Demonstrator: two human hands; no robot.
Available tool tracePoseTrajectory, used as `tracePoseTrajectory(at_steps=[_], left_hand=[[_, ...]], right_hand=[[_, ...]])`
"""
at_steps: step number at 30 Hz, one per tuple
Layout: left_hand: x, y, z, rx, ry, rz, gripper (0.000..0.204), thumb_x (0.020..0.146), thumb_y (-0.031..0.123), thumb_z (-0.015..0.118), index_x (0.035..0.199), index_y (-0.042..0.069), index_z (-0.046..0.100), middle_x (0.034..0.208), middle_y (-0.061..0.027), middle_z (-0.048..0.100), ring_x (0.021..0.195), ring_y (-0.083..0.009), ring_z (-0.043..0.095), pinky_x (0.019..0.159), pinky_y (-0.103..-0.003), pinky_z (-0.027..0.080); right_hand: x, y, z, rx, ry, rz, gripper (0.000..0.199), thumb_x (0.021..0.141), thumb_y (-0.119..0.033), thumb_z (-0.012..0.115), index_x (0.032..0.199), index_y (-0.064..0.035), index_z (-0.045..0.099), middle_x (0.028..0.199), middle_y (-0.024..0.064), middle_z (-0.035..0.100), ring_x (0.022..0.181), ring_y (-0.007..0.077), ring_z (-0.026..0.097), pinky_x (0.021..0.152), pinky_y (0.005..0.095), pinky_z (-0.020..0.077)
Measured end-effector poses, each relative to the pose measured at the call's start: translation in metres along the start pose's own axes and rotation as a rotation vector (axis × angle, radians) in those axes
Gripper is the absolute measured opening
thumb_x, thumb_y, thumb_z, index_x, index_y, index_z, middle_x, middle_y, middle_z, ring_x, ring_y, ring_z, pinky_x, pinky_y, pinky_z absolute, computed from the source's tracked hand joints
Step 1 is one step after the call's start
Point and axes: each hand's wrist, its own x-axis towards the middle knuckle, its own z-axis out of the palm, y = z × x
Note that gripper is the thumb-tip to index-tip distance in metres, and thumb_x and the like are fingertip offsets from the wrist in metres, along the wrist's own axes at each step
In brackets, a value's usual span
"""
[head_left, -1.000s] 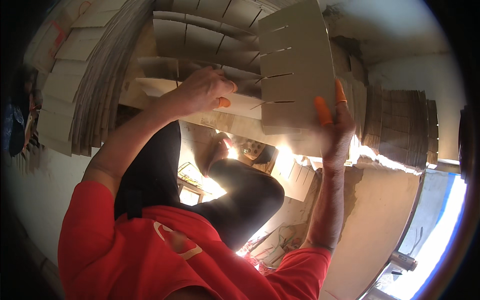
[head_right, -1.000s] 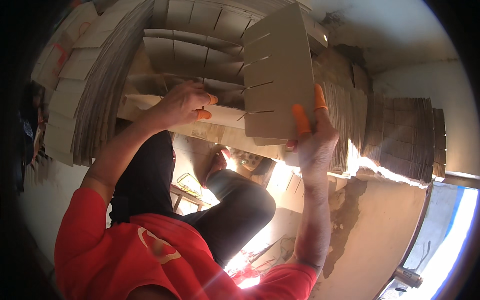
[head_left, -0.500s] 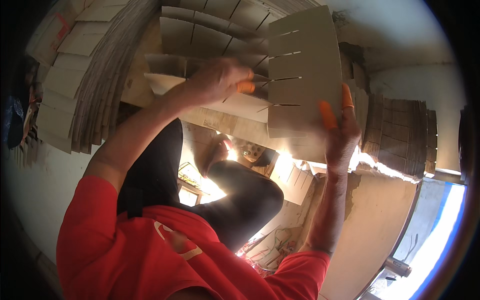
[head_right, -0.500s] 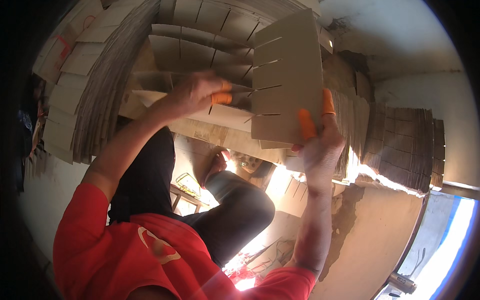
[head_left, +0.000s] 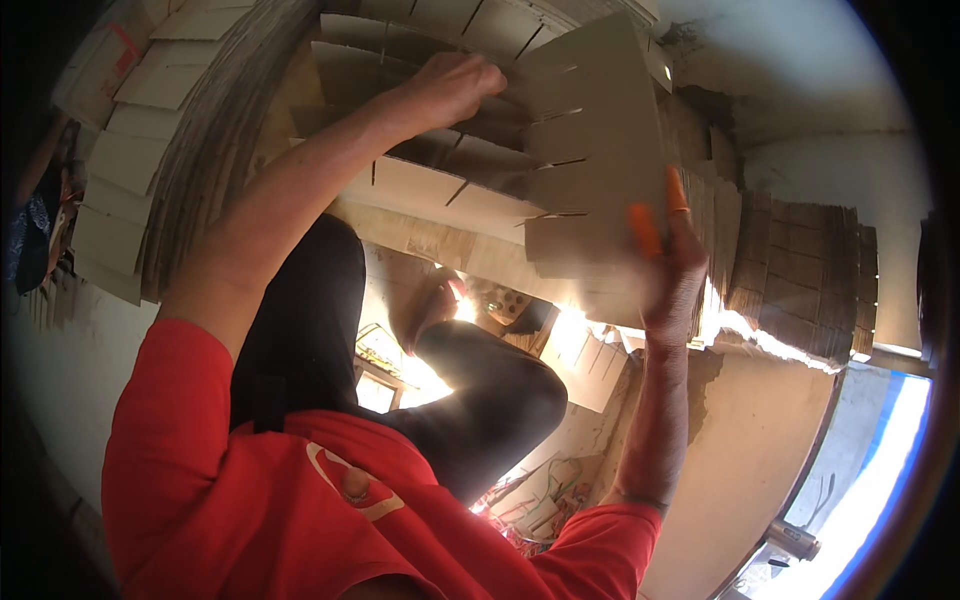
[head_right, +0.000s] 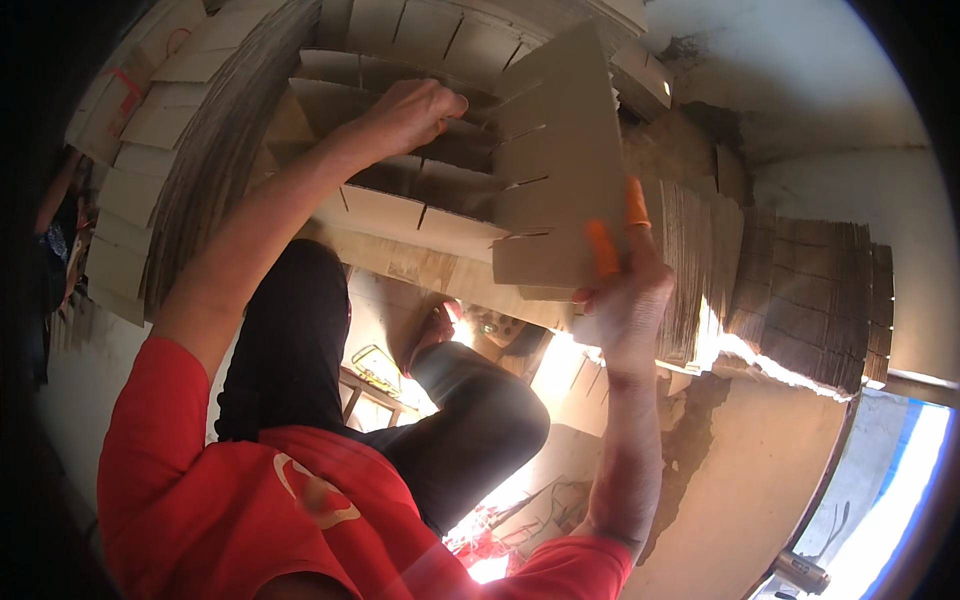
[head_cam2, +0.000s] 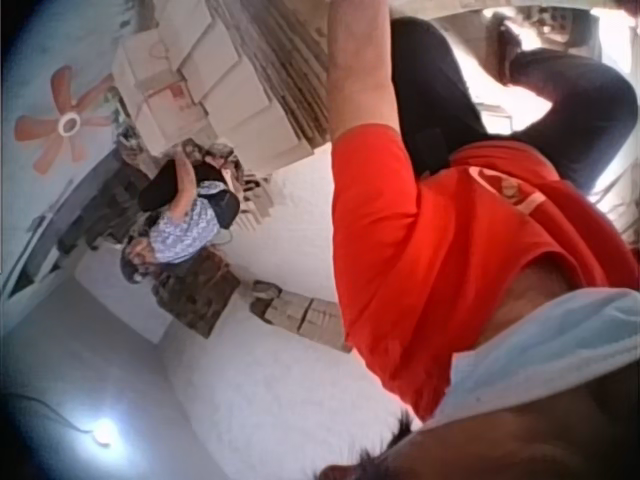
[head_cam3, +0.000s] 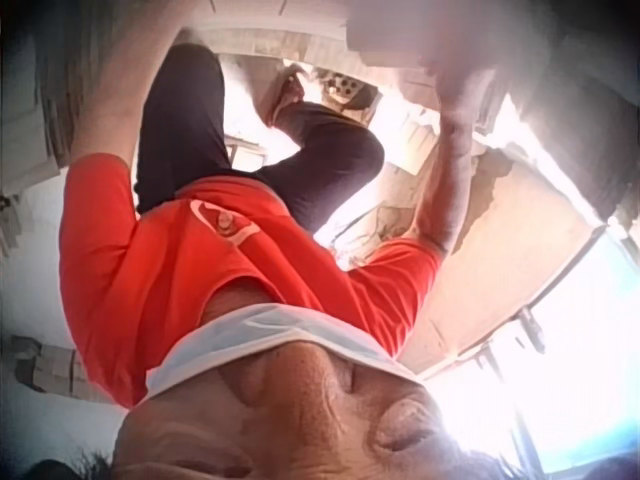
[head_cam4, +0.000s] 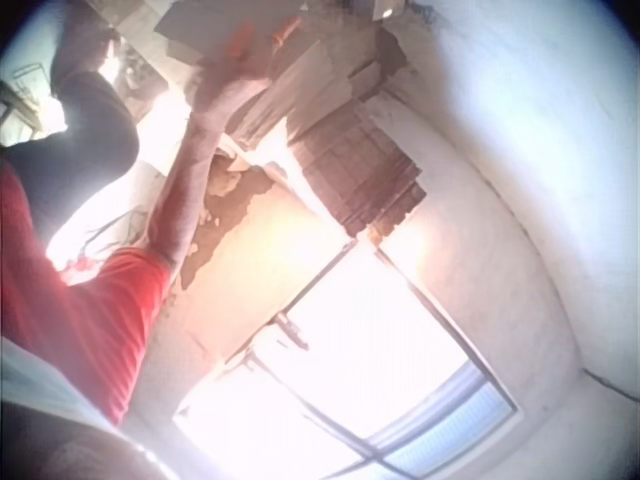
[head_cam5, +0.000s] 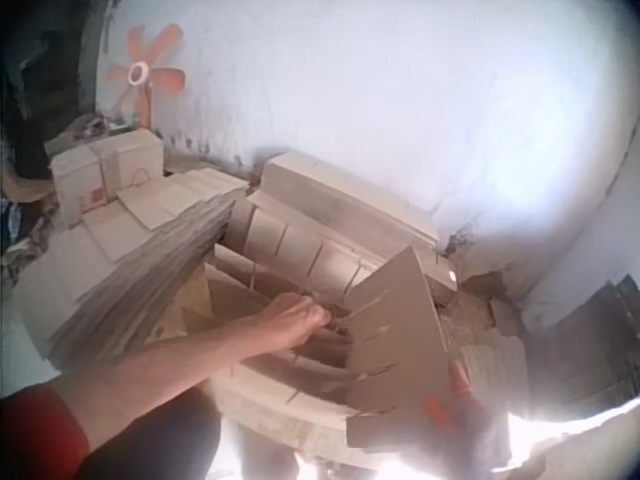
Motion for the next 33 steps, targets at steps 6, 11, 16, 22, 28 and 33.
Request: tracePoseTrajectory(at_steps=[6,11,16,22,28,33], left_hand=[[0.002,0.001,-0.001,0.003,-0.009,-0.01,0.019,0.066,-0.005,0.062,0.064,0.0,0.043,0.063,-0.0204,0.05,0.067,-0.0406,0.055,0.055,-0.047,0.041],[0.001,0.003,-0.003,-0.01,0.007,-0.019,0.018,0.065,-0.006,0.06,0.063,-0.001,0.042,0.063,-0.0209,0.049,0.068,-0.0418,0.054,0.055,-0.048,0.04],[0.002,-0.001,0.001,-0.038,0.039,-0.012,0.013,0.064,-0.007,0.058,0.064,-0.001,0.047,0.065,-0.021,0.053,0.071,-0.0416,0.056,0.057,-0.048,0.041],[0.005,-0.005,0.003,-0.015,-0.016,-0.012,0.012,0.064,-0.007,0.059,0.067,-0.002,0.049,0.067,-0.0211,0.055,0.073,-0.0409,0.057,0.058,-0.047,0.043],[0.008,-0.004,0.001,-0.027,-0.075,-0.021,0.011,0.066,-0.006,0.06,0.069,-0.001,0.052,0.068,-0.02,0.055,0.073,-0.0395,0.057,0.058,-0.046,0.043],[0.01,-0.016,0.005,-0.057,-0.034,0.001,0.011,0.069,0.001,0.067,0.075,0.0,0.058,0.069,-0.0191,0.057,0.069,-0.0378,0.058,0.058,-0.046,0.043]], right_hand=[[0.003,0.016,0.019,0.135,-0.146,0.018,0.056,0.091,-0.003,0.055,0.143,-0.0089,0.035,0.074,0.0034,0.063,0.048,0.0054,0.048,0.041,0.0218,0.0415],[0.008,0.014,0.027,0.018,-0.254,0.08,0.058,0.09,-0.003,0.055,0.143,-0.0135,0.034,0.077,0.0077,0.066,0.048,0.01,0.052,0.043,0.025,0.0456],[0.01,0.005,0.026,-0.031,-0.271,0.058,0.057,0.09,-0.004,0.056,0.142,-0.0128,0.035,0.078,0.01,0.066,0.047,0.0115,0.052,0.044,0.0262,0.0457],[0.028,0.005,0.02,-0.099,-0.396,0.162,0.062,0.081,0.003,0.055,0.141,-0.0068,0.039,0.087,0.0037,0.066,0.055,0.0066,0.053,0.048,0.0244,0.0461],[0.022,0.021,0.035,0.049,-0.304,-0.013,0.053,0.088,0.0,0.053,0.139,-0.0087,0.04,0.077,0.0107,0.063,0.048,0.0124,0.052,0.046,0.0275,0.0447],[0.006,0.024,0.045,-0.077,-0.184,-0.152,0.048,0.093,-0.005,0.054,0.139,-0.0072,0.04,0.069,0.0117,0.06,0.045,0.0133,0.049,0.044,0.0284,0.0436]])
